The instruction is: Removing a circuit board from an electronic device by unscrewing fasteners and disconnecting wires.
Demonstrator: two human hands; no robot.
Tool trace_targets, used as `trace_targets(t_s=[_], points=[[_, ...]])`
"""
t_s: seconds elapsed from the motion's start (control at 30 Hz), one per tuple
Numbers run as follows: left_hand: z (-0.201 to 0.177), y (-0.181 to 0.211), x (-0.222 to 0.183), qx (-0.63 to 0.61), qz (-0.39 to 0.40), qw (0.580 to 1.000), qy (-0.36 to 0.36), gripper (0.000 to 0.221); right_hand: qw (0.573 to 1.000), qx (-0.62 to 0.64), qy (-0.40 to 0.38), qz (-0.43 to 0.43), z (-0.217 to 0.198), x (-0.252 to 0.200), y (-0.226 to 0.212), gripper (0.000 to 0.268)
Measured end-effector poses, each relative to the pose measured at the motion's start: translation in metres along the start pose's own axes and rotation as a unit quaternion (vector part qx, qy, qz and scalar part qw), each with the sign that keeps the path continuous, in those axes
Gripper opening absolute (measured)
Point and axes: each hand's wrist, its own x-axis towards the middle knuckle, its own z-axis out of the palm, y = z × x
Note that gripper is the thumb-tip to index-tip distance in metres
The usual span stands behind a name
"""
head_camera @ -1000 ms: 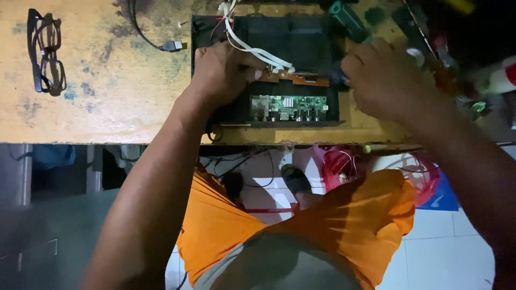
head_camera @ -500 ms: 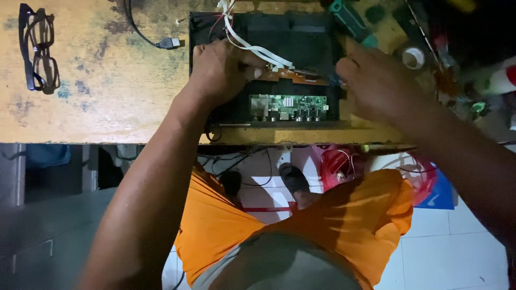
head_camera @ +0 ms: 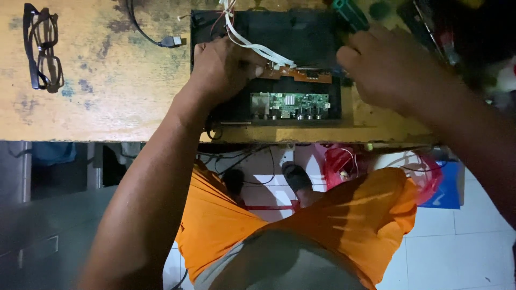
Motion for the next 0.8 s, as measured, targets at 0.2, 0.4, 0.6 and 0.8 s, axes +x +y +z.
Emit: trace_targets(t_s=[0.2, 0.4, 0.6, 0.8], points=[[0.0, 0.001, -0.002, 0.011, 0.034, 0.999, 0.024, 0.022, 1.0, -0.017, -0.018, 0.0, -0.011, -0.001, -0.003, 0.032], [0.005, -0.005, 0.001, -0.005, 0.008, 1.0, 0.003, 0.018, 0.999, -0.012, -0.028, 0.026, 0.01, 0.003, -0.005, 0.058], [-0.002, 0.003, -0.003, 0.007, 0.056, 0.998, 0.04, 0.019, 0.996, 0.076, 0.025, 0.05, 0.028, -0.005, -0.011, 0.029], [0.004, -0.004, -0.001, 0.003, 0.012, 1.0, 0.019, 0.014, 0.985, 0.1, 0.139, 0.011, 0.061, -0.005, -0.008, 0.041]])
